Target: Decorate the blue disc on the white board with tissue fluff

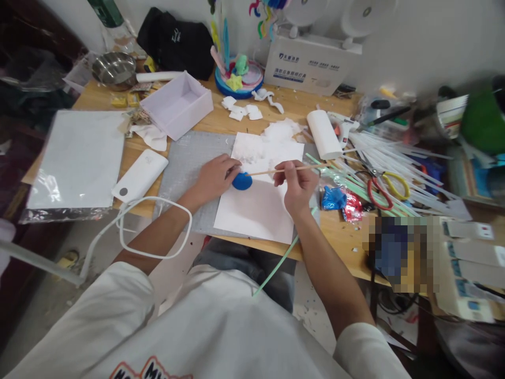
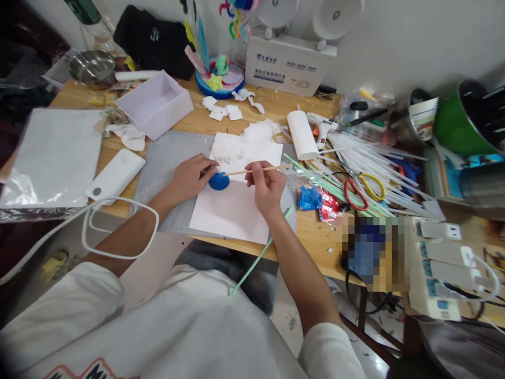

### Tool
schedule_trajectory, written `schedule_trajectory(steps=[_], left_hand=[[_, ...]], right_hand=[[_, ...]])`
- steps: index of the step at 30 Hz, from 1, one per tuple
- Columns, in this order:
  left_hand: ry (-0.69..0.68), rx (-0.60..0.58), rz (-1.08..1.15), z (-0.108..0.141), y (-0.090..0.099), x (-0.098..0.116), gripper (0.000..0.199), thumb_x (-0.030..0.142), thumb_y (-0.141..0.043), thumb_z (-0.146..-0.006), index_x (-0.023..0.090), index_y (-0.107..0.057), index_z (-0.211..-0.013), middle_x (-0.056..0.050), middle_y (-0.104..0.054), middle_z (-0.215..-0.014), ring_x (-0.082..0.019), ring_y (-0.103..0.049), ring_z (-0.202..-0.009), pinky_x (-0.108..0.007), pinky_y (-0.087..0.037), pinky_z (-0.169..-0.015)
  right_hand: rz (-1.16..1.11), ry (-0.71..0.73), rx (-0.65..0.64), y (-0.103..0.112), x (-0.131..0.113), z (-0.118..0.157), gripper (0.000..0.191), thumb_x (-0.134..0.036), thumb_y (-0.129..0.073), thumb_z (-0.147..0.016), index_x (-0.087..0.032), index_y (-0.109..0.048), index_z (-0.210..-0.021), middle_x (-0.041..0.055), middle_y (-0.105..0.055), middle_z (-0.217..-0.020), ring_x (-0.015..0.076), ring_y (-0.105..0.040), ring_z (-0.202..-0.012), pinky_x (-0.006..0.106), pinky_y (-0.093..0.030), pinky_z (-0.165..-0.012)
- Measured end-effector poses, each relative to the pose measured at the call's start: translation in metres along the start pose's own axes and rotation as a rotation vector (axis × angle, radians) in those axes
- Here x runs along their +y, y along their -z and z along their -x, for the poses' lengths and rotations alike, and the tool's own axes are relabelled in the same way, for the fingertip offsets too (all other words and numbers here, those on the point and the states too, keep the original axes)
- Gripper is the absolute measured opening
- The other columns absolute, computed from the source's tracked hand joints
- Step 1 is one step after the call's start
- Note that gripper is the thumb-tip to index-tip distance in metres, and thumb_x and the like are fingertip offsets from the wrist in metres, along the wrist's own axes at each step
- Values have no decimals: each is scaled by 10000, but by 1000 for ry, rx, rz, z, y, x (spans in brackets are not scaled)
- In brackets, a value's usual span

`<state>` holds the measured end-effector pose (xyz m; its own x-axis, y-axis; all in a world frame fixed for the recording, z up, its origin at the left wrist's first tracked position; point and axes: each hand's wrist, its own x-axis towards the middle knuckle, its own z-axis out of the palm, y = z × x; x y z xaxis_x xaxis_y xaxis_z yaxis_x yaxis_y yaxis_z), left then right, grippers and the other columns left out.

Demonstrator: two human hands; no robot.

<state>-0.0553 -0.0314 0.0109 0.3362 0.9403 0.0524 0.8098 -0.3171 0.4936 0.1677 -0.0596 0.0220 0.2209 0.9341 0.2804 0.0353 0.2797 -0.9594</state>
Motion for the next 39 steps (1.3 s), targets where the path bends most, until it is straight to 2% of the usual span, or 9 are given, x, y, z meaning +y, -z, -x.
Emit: schedule_trajectory(steps=[3, 7, 15, 20, 24, 33, 36, 39], left_hand=[[0, 5, 33, -2, 0, -3, 334, 371, -505, -1069, 222, -776, -1198, -91, -739, -1151, -245, -689, -1057, -354, -524, -920], [-5, -1, 41, -3, -1, -6, 329, 359, -505, -1067, 227, -780, -1191, -90, -743, -1163, -249, -690, -1091, -355, -520, -923], [-36, 17, 74, -1, -2, -6, 347, 354, -475, -1083, 211, -778, -1172, -88, -740, -1137, -242, -691, -1079, -352, -511, -917], [-33, -10, 68, 1, 1, -3, 301, 388, -604, -1028, 203, -766, -1201, -85, -736, -1111, -230, -690, -991, -339, -513, -864], [-37, -3, 65, 0, -1, -5, 307, 333, -510, -1070, 206, -770, -1172, -86, -732, -1131, -224, -687, -995, -343, -507, -874], [-23, 1, 81, 0, -5, -8, 311, 328, -507, -1072, 213, -771, -1189, -85, -729, -1140, -228, -683, -1021, -338, -508, -888], [-21, 31, 111, -2, 1, -6, 315, 333, -526, -1063, 202, -752, -1239, -88, -727, -1124, -219, -683, -975, -342, -512, -889], [-33, 63, 81, -19, 16, 4, 289, 308, -553, -1047, 188, -744, -1229, -101, -731, -1108, -238, -676, -1007, -369, -510, -956]], right_hand=[[34, -27, -60, -2, 2, 3, 468, -651, -647, -922, -211, -738, -789, -13, -676, -604, 92, -593, -497, 252, -481, -490], [24, -39, -70, -4, 5, 3, 468, -651, -662, -913, -207, -743, -790, -9, -685, -603, 96, -612, -504, 249, -497, -496], [-19, -59, 17, -11, 8, 2, 493, -681, -708, -860, -200, -737, -760, -11, -677, -575, 98, -598, -468, 249, -488, -470], [-18, -91, 44, -12, 12, 1, 502, -696, -715, -844, -201, -728, -764, -14, -676, -580, 93, -591, -465, 244, -488, -469], [5, -102, 60, -11, 14, 0, 515, -705, -686, -863, -199, -714, -774, -16, -666, -589, 88, -589, -474, 239, -496, -478], [-18, -98, 68, -10, 12, 0, 504, -694, -702, -858, -198, -716, -767, -16, -663, -586, 92, -584, -471, 246, -485, -480], [-40, -42, 136, -7, 9, -1, 483, -663, -684, -890, -199, -714, -760, -23, -638, -570, 92, -575, -474, 245, -462, -480], [4, 17, 283, -4, 5, -3, 542, -696, -606, -926, -207, -657, -699, -45, -553, -518, 80, -503, -431, 239, -387, -447]])
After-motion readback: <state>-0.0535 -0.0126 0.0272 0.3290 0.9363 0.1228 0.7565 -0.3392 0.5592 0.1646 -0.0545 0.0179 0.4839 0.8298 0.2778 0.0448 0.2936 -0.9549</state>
